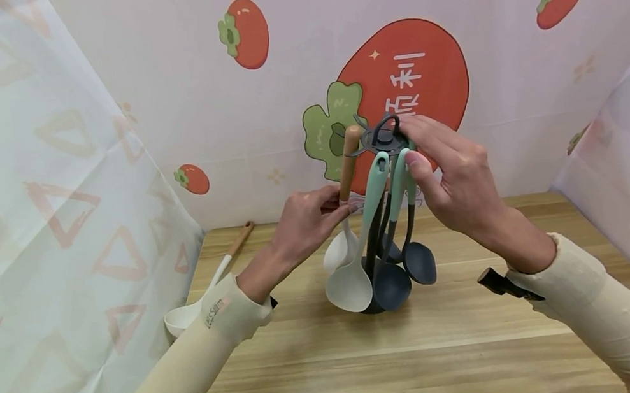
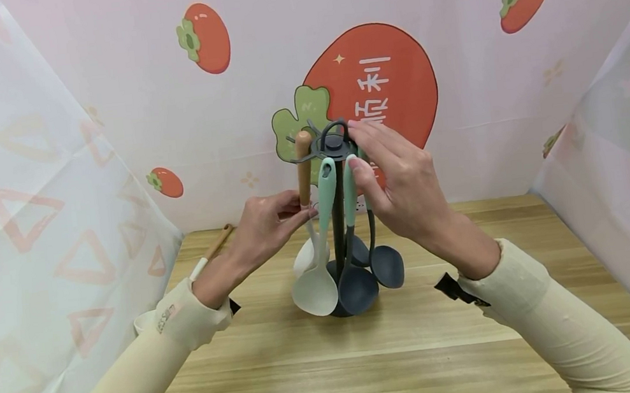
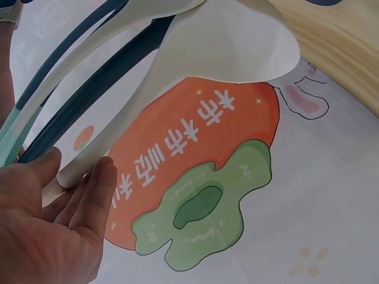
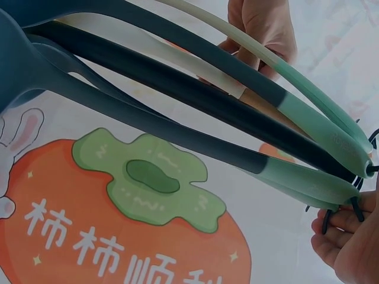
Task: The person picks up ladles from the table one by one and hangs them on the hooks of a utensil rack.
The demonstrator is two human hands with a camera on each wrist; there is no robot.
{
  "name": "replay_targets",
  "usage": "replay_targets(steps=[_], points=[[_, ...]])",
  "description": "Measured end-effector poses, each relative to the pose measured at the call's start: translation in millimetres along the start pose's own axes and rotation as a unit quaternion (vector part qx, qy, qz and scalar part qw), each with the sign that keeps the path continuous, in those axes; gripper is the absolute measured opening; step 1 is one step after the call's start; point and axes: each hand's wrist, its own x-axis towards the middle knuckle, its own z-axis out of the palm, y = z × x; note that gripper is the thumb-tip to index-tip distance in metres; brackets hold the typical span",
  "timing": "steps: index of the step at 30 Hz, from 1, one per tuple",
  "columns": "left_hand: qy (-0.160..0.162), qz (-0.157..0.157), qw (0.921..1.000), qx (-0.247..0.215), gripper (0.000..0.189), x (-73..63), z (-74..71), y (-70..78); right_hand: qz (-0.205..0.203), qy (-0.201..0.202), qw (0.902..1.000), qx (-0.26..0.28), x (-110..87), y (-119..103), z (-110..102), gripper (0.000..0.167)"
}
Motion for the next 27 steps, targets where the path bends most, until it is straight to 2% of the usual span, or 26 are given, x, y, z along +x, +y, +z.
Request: replay_targets(steps=[7, 12, 16, 21, 27], points=[[0.012, 0.002, 0.9999, 0.010, 0.030, -4.8, -3.4, -1.3, 0.001, -0.002, 1.0000, -0.007, -1.1, 1.1, -0.3, 0.047], [0.013, -0.009, 0.9995, 0.028, 0.035, -9.7, -8.3, -4.4, -0.002, -0.012, 0.9997, -0.022, -1.9, 3.5, -1.2, 0.050], [0.021, -0.018, 0.9988, 0.040, 0.034, -15.0, -13.7, -8.8, -0.005, -0.014, 0.9997, -0.021, -1.0, 3.7, -0.4, 0.051], [0.035, -0.014, 0.9974, 0.062, 0.034, -22.0, -20.2, -15.6, -0.004, -0.001, 1.0000, -0.005, -0.5, 1.4, 1.0, 0.048], [0.029, -0.029, 0.9959, 0.081, 0.033, -29.6, -31.9, -20.7, 0.001, -0.004, 1.0000, -0.007, -1.5, 0.9, 0.0, 0.049]])
